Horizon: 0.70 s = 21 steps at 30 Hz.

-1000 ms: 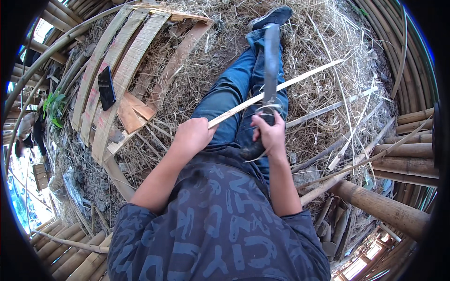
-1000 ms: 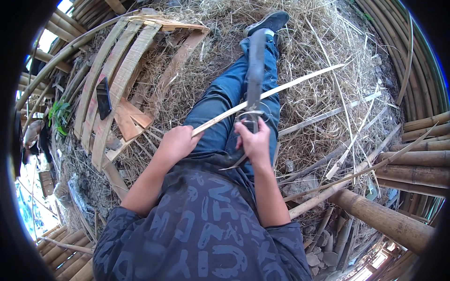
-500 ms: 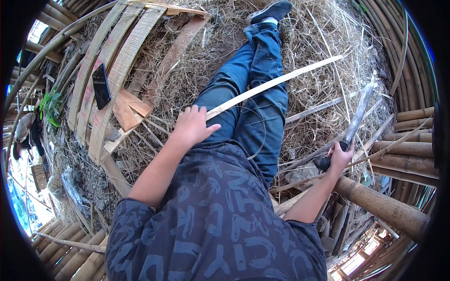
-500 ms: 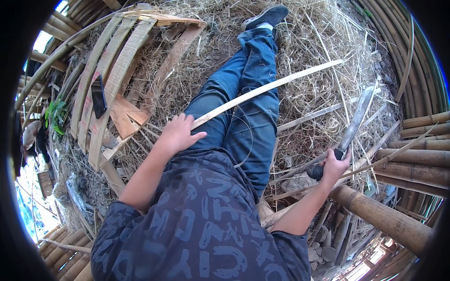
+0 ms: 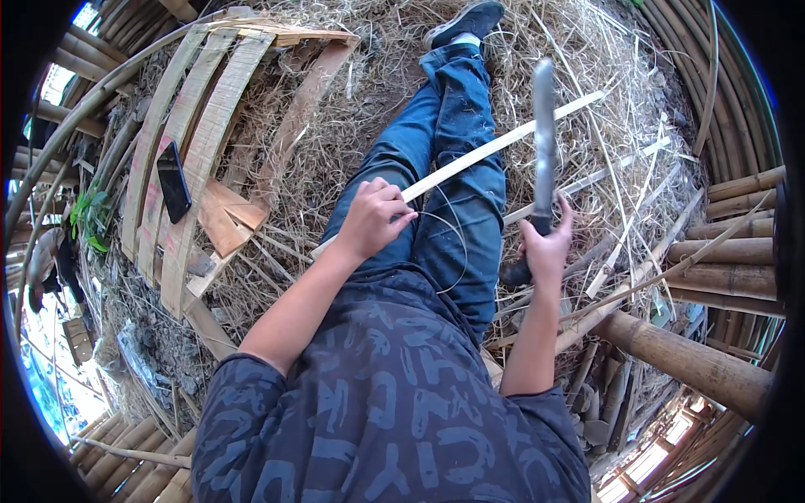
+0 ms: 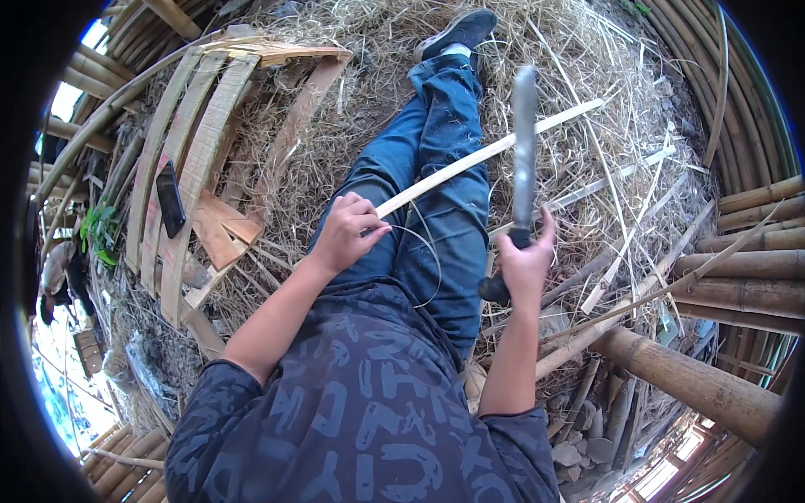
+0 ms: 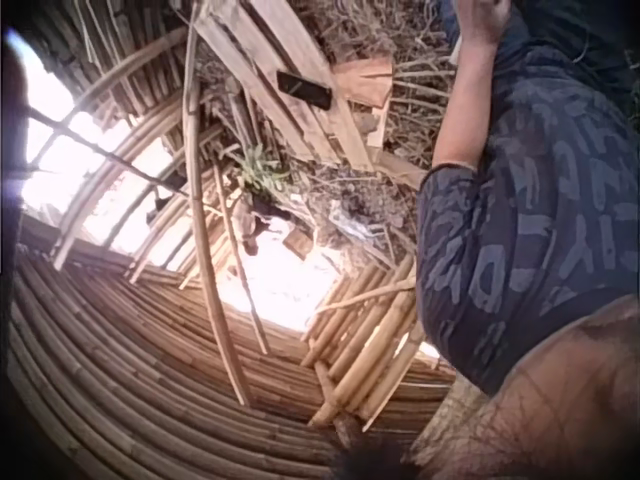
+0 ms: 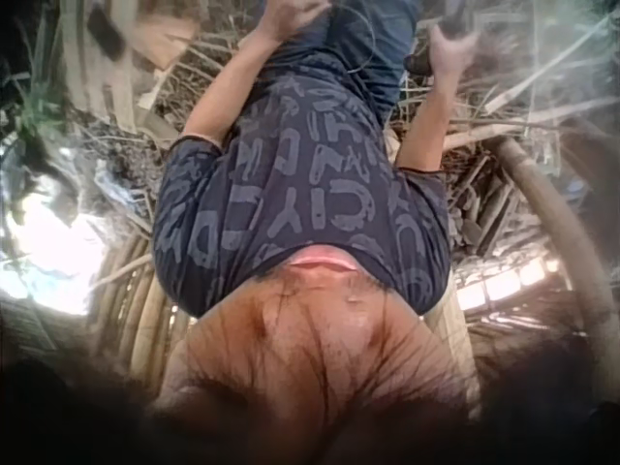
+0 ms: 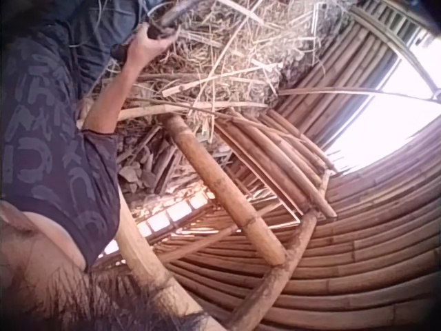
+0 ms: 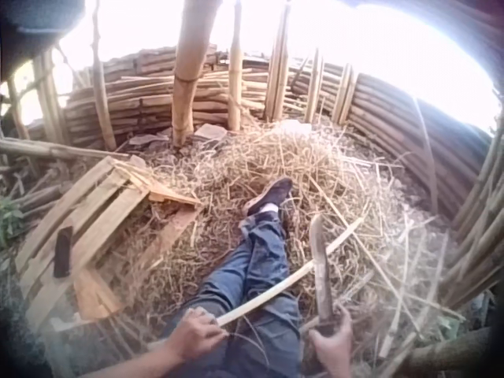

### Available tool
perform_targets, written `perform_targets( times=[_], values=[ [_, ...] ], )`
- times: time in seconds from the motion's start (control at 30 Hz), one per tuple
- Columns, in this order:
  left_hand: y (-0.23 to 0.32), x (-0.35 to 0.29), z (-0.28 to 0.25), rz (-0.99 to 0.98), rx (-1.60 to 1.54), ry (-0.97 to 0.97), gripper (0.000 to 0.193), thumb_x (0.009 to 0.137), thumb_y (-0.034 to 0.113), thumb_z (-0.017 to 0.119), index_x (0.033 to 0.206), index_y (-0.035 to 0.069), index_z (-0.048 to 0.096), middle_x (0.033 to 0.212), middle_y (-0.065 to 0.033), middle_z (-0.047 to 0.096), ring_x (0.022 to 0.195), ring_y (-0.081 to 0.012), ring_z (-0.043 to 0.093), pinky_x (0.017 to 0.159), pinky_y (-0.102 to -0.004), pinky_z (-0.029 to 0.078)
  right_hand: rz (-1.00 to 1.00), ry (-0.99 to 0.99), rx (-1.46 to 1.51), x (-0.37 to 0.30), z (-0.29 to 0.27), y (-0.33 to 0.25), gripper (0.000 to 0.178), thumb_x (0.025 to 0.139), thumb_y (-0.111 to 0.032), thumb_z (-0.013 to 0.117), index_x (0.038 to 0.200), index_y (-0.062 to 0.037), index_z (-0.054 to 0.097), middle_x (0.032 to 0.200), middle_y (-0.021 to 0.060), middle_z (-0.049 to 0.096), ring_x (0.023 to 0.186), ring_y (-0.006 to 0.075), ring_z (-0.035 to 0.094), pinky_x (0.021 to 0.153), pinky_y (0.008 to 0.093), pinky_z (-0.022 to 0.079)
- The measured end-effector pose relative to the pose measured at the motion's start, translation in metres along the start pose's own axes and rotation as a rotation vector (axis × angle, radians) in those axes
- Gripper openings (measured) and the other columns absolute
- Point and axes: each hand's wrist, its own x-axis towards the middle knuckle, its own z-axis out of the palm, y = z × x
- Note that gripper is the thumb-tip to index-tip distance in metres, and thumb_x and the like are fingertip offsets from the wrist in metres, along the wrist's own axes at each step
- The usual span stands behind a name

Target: The person shaves a long bamboo strip with a large blade while seated on a pile of straw, occasionally picking up new strips from the straw.

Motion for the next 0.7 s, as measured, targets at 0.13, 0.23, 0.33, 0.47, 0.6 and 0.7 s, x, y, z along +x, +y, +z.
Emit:
perform_targets(
  times=[0.13, 0.23, 0.33, 0.47, 0.6, 0.7],
  values=[
    [0.0, -0.021, -0.016, -0.142, -0.245, 0.053, 0.009, 0.074, 0.01, 0.078, 0.074, 0.006, 0.07, 0.076, -0.0034, 0.059, 0.079, -0.0214, 0.053, 0.074, -0.0333, 0.042, -0.137, -0.141, -0.019, 0.016, 0.048, -0.001, 0.079, 0.072, -0.009, 0.073, 0.141, -0.0049, 0.036, 0.072, 0.01, 0.06, 0.056, 0.0144, 0.058, 0.052, 0.029, 0.047],
    [0.001, -0.044, -0.033, -0.297, -0.373, 0.12, 0.009, 0.081, 0.006, 0.074, 0.077, 0.003, 0.067, 0.074, -0.0033, 0.056, 0.076, -0.0165, 0.052, 0.071, -0.0282, 0.041, -0.149, -0.207, -0.076, 0.018, 0.074, -0.01, 0.077, 0.071, -0.012, 0.075, 0.138, -0.0042, 0.039, 0.078, 0.0143, 0.065, 0.067, 0.0214, 0.065, 0.064, 0.0345, 0.051],
    [-0.01, -0.083, -0.053, -0.526, -0.53, 0.218, 0.011, 0.083, 0.004, 0.072, 0.075, 0.003, 0.065, 0.075, -0.0003, 0.055, 0.077, -0.0114, 0.051, 0.07, -0.0247, 0.04, -0.18, -0.248, -0.152, 0.015, 0.091, -0.017, 0.078, 0.07, -0.013, 0.076, 0.138, -0.0041, 0.039, 0.074, 0.0164, 0.064, 0.071, 0.0278, 0.067, 0.07, 0.0351, 0.051],
    [-0.032, -0.145, -0.095, -0.921, -0.36, 0.466, 0.02, 0.085, 0.01, 0.073, 0.069, 0.002, 0.064, 0.068, 0.0037, 0.053, 0.061, -0.0044, 0.044, 0.055, -0.0218, 0.035, -0.31, -0.248, -0.2, 0.014, 0.098, -0.004, 0.079, 0.071, -0.013, 0.075, 0.139, -0.0036, 0.037, 0.072, 0.017, 0.064, 0.067, 0.0264, 0.067, 0.067, 0.0342, 0.051],
    [-0.052, -0.214, -0.124, -1.296, -0.126, 0.518, 0.026, 0.086, 0.017, 0.073, 0.068, 0.001, 0.064, 0.056, 0.0046, 0.051, 0.055, -0.0037, 0.04, 0.05, -0.0239, 0.031, -0.114, -0.313, -0.062, 0.005, 0.082, 0.009, 0.076, 0.072, -0.01, 0.074, 0.138, -0.0037, 0.036, 0.068, 0.0113, 0.064, 0.055, 0.0178, 0.062, 0.057, 0.0311, 0.049],
    [-0.041, -0.236, -0.134, -1.452, 0.062, -0.291, 0.042, 0.081, 0.039, 0.074, 0.071, -0.001, 0.065, 0.06, -0.0057, 0.06, 0.061, -0.0183, 0.059, 0.06, -0.0326, 0.046, -0.019, -0.265, 0.074, -0.003, 0.067, 0.006, 0.071, 0.076, -0.004, 0.071, 0.137, -0.0051, 0.036, 0.064, 0.0027, 0.057, 0.047, 0.0105, 0.055, 0.042, 0.0253, 0.041]
  ],
)
